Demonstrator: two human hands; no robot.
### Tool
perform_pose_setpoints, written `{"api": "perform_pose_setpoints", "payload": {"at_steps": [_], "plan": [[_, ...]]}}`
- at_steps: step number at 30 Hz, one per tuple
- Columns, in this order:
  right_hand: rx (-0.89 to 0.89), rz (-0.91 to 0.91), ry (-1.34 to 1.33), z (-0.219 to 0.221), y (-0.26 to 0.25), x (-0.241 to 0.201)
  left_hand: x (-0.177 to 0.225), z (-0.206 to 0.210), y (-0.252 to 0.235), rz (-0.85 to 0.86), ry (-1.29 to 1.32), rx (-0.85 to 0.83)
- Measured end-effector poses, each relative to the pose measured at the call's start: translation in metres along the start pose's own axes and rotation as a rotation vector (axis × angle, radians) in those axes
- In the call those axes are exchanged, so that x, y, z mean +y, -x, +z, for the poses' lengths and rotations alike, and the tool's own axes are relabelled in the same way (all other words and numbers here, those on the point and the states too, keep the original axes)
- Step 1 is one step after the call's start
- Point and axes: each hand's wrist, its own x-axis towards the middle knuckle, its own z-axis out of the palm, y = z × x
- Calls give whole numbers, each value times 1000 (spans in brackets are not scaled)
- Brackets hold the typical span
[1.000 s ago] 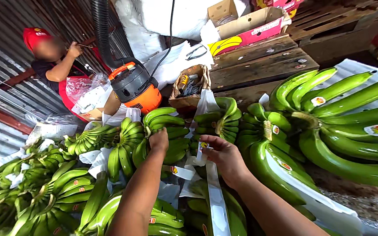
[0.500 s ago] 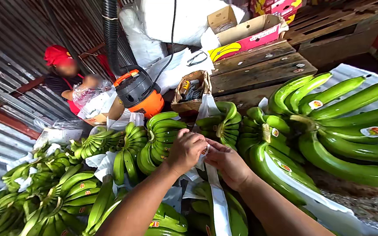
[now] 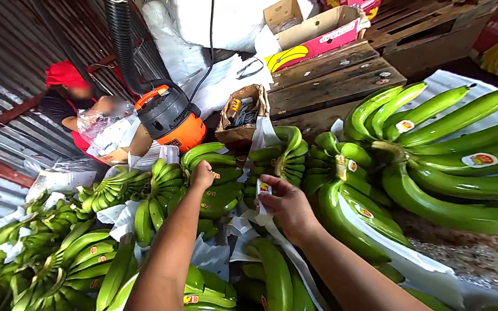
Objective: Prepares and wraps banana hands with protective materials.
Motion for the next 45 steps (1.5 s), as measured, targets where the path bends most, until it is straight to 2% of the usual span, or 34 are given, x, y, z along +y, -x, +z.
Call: {"api": "perform_pose_setpoints", "payload": {"at_steps": [4,8,13,16,20,23,25,27,30,32,36,38,40,42,45], "plan": [[-73,-18,118,-2,3,0,-1,16,1,-77,-171,55],[-52,-71,122,-7,4,-3,2,35,-3,-36,-299,128],[-88,-165,216,-11,3,-3,17,33,11,29,-568,110],[-91,-142,212,-10,1,-3,30,10,34,236,-342,58],[-19,-53,66,-1,8,-11,56,-27,91,671,-86,98],[-43,-147,7,15,32,-34,55,-52,146,1038,-102,134],[-50,-267,32,20,63,-59,56,-59,183,1197,-140,113],[-94,-384,140,23,95,-81,60,-75,226,1231,-173,39],[-153,-532,366,27,138,-100,59,-91,272,1262,-184,160],[-160,-571,459,28,162,-107,58,-97,290,1321,-117,217],[-169,-564,518,30,196,-111,54,-110,311,1385,-64,190],[-184,-572,509,36,204,-110,50,-111,315,1397,-79,322],[-182,-583,496,43,208,-111,46,-104,309,1450,-96,593],[-196,-498,427,50,207,-113,42,-103,304,1494,-156,785],[-272,-288,153,58,195,-115,37,-109,293,1522,-209,894]]}}
